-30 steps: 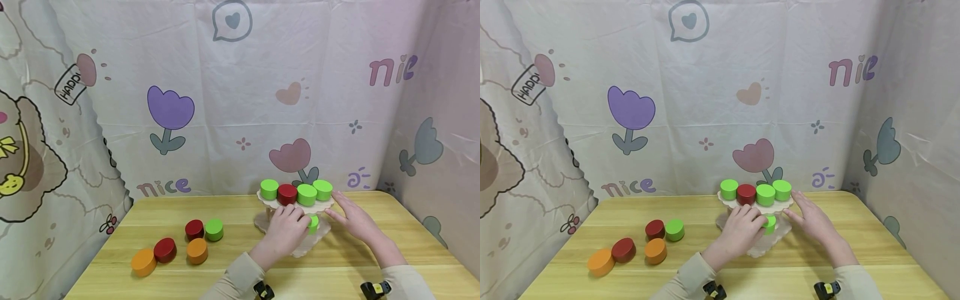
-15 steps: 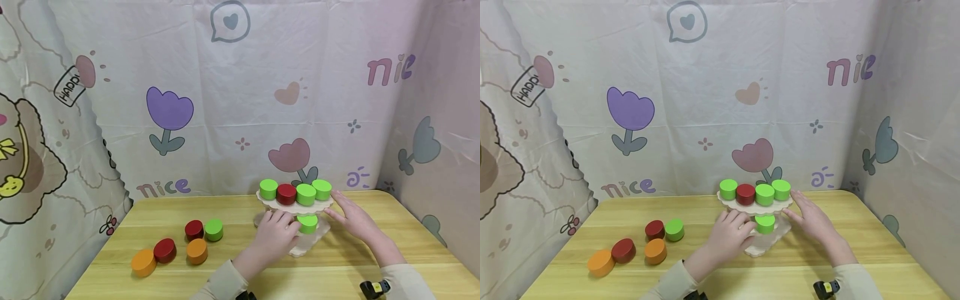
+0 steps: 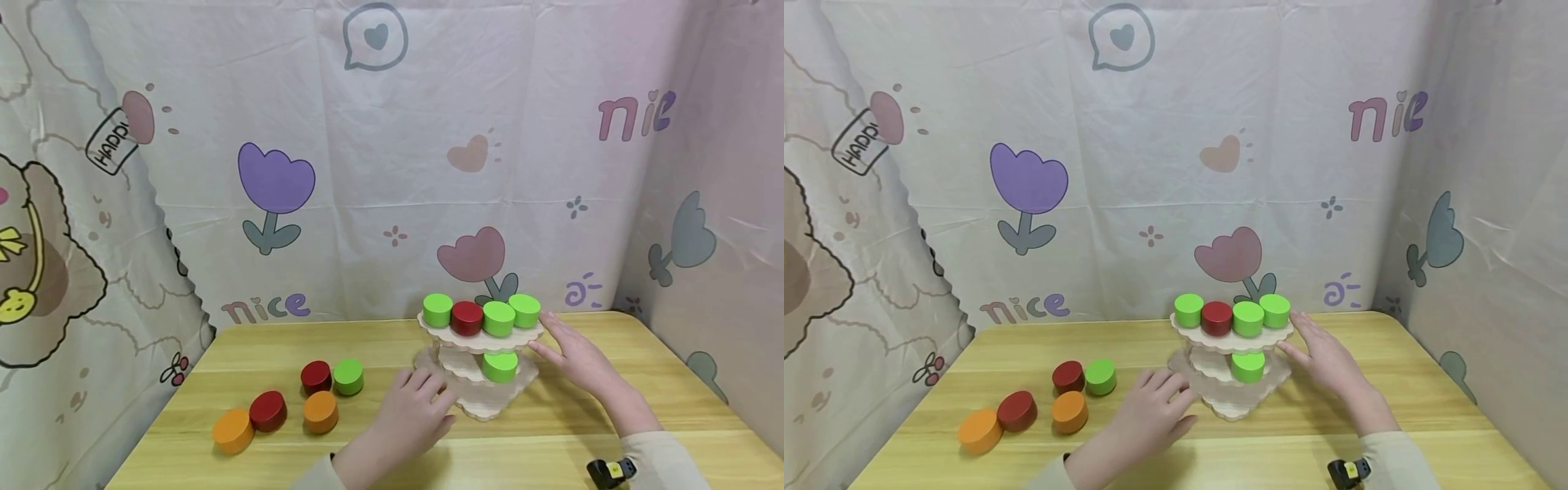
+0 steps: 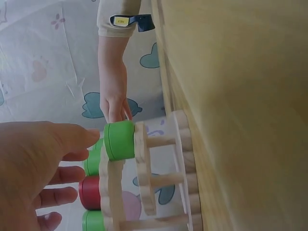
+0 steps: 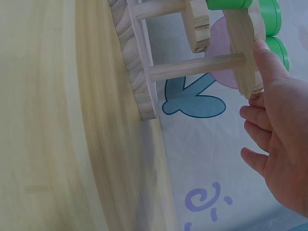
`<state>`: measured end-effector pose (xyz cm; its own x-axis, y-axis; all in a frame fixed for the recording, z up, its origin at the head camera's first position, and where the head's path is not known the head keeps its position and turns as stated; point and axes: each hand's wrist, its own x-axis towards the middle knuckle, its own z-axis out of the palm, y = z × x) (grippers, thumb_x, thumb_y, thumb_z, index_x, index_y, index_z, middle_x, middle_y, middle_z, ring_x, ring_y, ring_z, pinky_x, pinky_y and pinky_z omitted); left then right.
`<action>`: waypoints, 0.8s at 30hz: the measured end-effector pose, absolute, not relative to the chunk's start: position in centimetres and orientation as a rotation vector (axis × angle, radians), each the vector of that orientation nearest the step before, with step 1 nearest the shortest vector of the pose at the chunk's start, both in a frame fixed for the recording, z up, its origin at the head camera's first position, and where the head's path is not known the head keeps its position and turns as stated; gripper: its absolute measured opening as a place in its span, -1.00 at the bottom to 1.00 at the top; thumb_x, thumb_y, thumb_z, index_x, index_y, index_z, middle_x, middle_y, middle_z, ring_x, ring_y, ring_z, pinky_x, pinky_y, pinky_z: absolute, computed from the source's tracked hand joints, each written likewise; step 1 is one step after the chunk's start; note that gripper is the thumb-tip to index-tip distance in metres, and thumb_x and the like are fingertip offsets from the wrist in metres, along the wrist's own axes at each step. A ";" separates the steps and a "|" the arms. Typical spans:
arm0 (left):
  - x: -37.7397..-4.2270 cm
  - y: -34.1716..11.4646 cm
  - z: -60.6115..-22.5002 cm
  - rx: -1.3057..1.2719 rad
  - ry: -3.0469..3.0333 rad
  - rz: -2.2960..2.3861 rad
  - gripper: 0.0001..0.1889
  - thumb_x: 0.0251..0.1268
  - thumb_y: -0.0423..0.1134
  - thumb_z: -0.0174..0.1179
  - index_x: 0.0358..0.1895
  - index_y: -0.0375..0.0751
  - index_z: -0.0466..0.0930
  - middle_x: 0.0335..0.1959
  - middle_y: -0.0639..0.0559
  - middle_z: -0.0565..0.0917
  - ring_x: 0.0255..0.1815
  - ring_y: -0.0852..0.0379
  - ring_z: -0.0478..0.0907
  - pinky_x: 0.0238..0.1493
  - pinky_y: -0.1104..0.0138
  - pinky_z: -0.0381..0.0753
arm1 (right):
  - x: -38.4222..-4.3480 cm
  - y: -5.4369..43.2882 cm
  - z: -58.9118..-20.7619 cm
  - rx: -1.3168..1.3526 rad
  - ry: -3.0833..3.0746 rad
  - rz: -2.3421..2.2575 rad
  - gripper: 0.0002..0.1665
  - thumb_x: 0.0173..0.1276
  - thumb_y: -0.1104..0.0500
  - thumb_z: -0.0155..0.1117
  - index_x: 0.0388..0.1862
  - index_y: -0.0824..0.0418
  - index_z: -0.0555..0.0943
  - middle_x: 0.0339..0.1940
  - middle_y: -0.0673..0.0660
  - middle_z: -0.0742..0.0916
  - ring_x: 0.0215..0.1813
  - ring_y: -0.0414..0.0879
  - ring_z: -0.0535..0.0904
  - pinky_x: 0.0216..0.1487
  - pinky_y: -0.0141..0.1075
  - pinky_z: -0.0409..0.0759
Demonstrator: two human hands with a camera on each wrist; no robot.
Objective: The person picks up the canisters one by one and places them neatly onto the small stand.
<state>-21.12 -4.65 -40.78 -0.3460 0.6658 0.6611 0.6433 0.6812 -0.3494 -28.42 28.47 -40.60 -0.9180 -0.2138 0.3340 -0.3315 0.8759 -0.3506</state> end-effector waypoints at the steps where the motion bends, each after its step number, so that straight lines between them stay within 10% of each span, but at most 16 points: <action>1: -20.9 -5.0 -40.8 -1.007 -2.073 0.035 -0.66 -0.08 0.11 0.45 -0.27 0.12 0.58 -0.28 0.23 0.55 -0.22 0.21 0.42 -0.18 0.35 0.33 | -28.4 28.5 -40.6 0.412 -2.761 0.590 -0.10 0.45 -0.21 0.06 0.49 0.38 0.16 0.47 0.48 0.25 0.46 0.44 0.17 0.38 0.30 0.13; 24: -18.0 -12.6 -41.4 -0.905 -2.249 0.044 -0.62 -0.07 0.14 0.45 -0.19 0.12 0.62 -0.27 0.22 0.57 -0.21 0.20 0.42 -0.20 0.34 0.37 | -28.3 28.3 -40.4 0.416 -2.748 0.565 -0.12 0.46 -0.19 0.06 0.46 0.42 0.19 0.45 0.51 0.28 0.43 0.46 0.20 0.36 0.30 0.15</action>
<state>-17.95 -12.63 -41.40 -0.5093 0.6189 0.5980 0.5952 0.7552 -0.2746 -28.26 28.28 -40.44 -0.9118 -0.2177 0.3481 -0.3373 0.8805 -0.3329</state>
